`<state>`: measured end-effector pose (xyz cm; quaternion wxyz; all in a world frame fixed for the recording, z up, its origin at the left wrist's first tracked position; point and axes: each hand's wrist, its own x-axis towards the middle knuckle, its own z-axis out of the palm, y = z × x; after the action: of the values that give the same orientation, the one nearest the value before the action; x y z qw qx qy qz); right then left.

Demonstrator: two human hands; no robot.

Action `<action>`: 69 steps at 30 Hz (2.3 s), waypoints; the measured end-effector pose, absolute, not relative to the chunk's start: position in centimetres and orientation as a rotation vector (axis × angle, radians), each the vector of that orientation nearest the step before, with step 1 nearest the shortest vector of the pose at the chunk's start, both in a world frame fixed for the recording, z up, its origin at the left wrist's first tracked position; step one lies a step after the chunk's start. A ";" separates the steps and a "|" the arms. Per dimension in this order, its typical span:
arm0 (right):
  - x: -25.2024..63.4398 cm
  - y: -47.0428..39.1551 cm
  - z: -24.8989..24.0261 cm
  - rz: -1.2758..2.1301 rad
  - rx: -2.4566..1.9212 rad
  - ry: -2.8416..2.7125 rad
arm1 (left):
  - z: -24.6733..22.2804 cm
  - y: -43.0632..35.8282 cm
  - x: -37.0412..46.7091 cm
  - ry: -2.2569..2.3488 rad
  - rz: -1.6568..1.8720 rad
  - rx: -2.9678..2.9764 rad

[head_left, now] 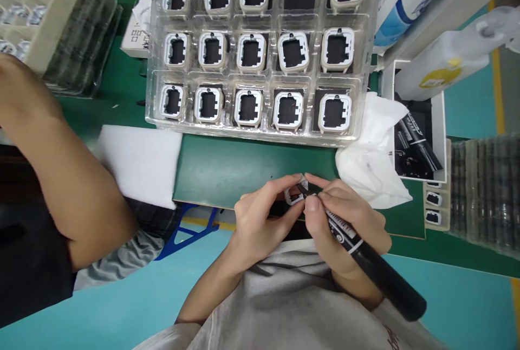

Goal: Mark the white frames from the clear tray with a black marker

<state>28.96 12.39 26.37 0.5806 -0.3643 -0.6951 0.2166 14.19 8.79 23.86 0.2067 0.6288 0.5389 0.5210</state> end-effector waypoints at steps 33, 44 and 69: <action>29.2 12.3 26.0 0.546 -0.830 -1.572 | 24.1 8.6 14.2 1.488 1.368 1.538; 29.3 12.3 25.9 0.525 -0.844 -1.591 | 23.8 8.4 14.3 1.552 1.332 1.646; 30.0 12.0 26.3 0.632 -0.776 -1.545 | 24.6 8.5 14.0 1.476 1.339 1.565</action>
<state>29.99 12.01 26.27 0.6053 -0.3355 -0.6680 0.2734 14.04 8.51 24.57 0.2993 0.5892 0.5559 0.5042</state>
